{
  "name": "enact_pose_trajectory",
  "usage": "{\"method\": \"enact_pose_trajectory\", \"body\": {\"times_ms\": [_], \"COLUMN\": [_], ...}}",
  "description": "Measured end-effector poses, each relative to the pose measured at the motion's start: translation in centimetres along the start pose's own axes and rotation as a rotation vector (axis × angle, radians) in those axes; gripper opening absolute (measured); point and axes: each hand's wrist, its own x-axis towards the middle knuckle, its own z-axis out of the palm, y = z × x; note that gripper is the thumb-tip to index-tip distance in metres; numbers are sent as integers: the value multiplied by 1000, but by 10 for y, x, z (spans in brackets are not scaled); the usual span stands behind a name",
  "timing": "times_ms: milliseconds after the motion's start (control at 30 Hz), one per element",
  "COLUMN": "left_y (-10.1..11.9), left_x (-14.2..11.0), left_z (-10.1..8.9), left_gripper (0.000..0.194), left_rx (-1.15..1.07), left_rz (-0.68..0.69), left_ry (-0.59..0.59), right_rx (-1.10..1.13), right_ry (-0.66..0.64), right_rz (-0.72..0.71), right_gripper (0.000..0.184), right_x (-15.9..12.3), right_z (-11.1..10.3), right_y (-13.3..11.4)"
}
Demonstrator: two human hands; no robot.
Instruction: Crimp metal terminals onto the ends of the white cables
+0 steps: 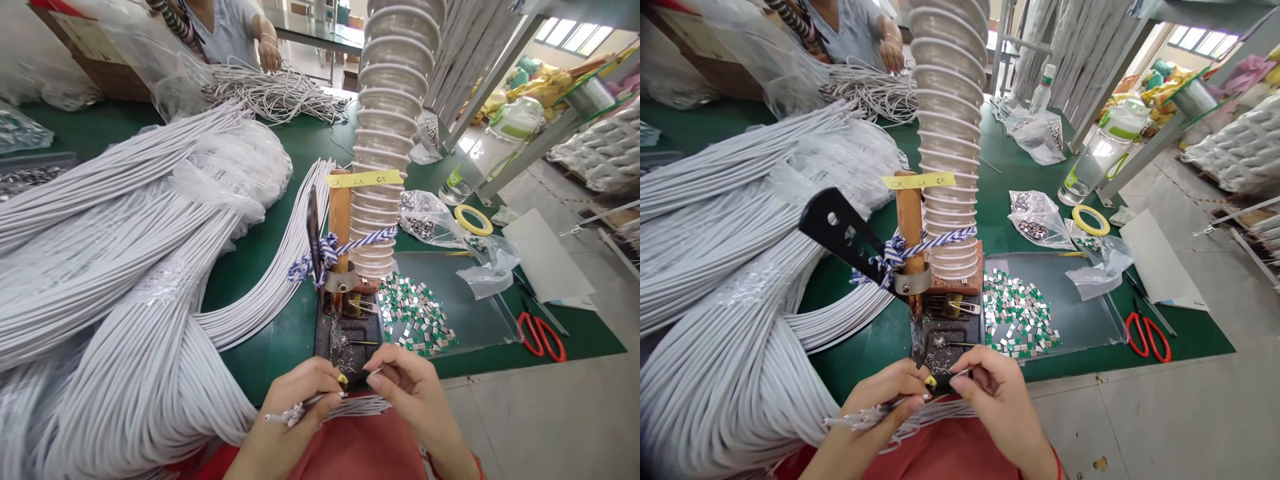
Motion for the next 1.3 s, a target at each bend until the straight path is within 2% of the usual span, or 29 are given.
{"method": "enact_pose_trajectory", "body": {"times_ms": [133, 267, 433, 567, 733, 900, 1033, 1300], "left_y": [4, 11, 8, 8, 9, 8, 7, 6], "left_x": [0, 2, 0, 1, 3, 1, 0, -1], "left_z": [0, 1, 4, 6, 7, 5, 3, -2], "left_gripper": [16, 19, 17, 18, 19, 19, 17, 18], "left_rx": [17, 39, 29, 20, 19, -41, 34, 69], "left_rz": [-11, -33, -58, -78, -77, -88, -50, -31], "left_ry": [43, 99, 187, 210, 215, 198, 195, 106], "right_rx": [119, 42, -9, -46, -88, -87, -143, -225], "right_ry": [52, 15, -25, -20, -6, 19, 18, -26], "right_rz": [77, 101, 49, -1, -53, -42, -60, -83], "right_gripper": [11, 7, 8, 9, 10, 10, 11, 15], "right_x": [1, -1, -2, -2, -4, -4, -2, 3], "right_z": [21, 30, 37, 38, 39, 40, 37, 33], "right_y": [6, 2, -1, 0, 1, 4, 1, -11]}}
